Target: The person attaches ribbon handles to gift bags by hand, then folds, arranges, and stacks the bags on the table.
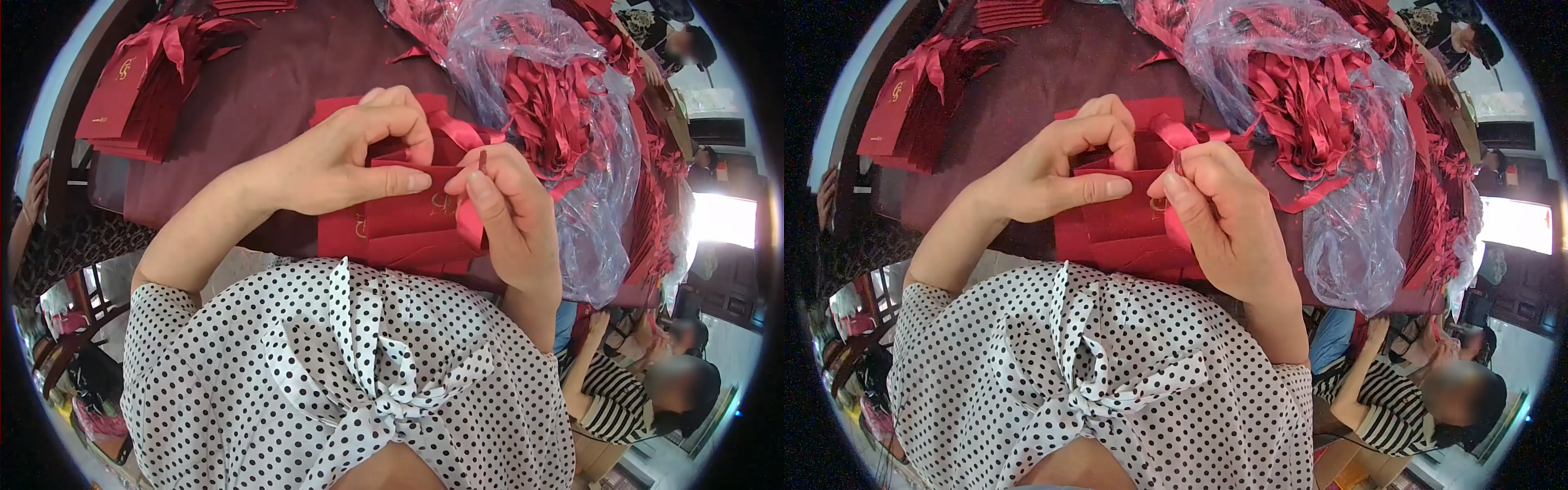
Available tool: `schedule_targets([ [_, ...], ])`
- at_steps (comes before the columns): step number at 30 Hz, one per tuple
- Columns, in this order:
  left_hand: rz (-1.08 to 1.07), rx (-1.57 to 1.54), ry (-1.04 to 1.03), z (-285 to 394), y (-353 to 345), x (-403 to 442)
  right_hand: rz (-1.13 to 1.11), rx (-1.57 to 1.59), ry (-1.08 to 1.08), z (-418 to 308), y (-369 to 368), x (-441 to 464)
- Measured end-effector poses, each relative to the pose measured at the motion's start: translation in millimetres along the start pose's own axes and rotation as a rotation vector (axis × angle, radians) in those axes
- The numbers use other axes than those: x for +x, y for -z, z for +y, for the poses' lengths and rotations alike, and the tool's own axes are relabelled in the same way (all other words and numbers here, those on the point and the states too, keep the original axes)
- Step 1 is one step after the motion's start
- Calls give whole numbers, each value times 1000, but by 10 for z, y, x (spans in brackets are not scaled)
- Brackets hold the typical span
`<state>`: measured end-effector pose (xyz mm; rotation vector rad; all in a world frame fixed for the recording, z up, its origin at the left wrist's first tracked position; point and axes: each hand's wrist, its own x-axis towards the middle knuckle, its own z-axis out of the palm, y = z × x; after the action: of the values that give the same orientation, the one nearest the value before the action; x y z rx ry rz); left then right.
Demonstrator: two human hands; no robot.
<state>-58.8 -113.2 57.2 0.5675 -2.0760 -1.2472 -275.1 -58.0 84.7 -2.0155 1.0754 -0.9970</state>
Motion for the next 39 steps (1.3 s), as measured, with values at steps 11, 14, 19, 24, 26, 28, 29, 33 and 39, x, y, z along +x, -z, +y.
schedule_targets([
  [11, -65, -700, 443, -260, -26, 50, 0, 78, -172, 162, -15, 41],
  [14, -53, -798, 428, -280, -28, 45, -8, 38, -103, 181, -44, 51],
  [19, -1, -846, 420, -323, -56, 64, 32, 199, -230, 163, -77, 56],
  [24, 2, -829, 416, -268, -70, 81, 16, 162, -180, 199, -52, 62],
  [26, -58, -839, 406, -302, -49, 75, 15, 182, -201, 184, -52, 65],
  [28, -79, -840, 386, -320, -24, 59, 44, 149, -168, 222, -33, 53],
  [29, -97, -838, 367, -323, -18, 57, 44, 147, -169, 245, -17, 51],
  [33, -73, -837, 388, -301, -30, 68, 86, 263, -73, 296, 4, 6],
  [39, -10, -841, 383, -367, -86, 74, 145, 354, -293, 197, -84, -25],
])
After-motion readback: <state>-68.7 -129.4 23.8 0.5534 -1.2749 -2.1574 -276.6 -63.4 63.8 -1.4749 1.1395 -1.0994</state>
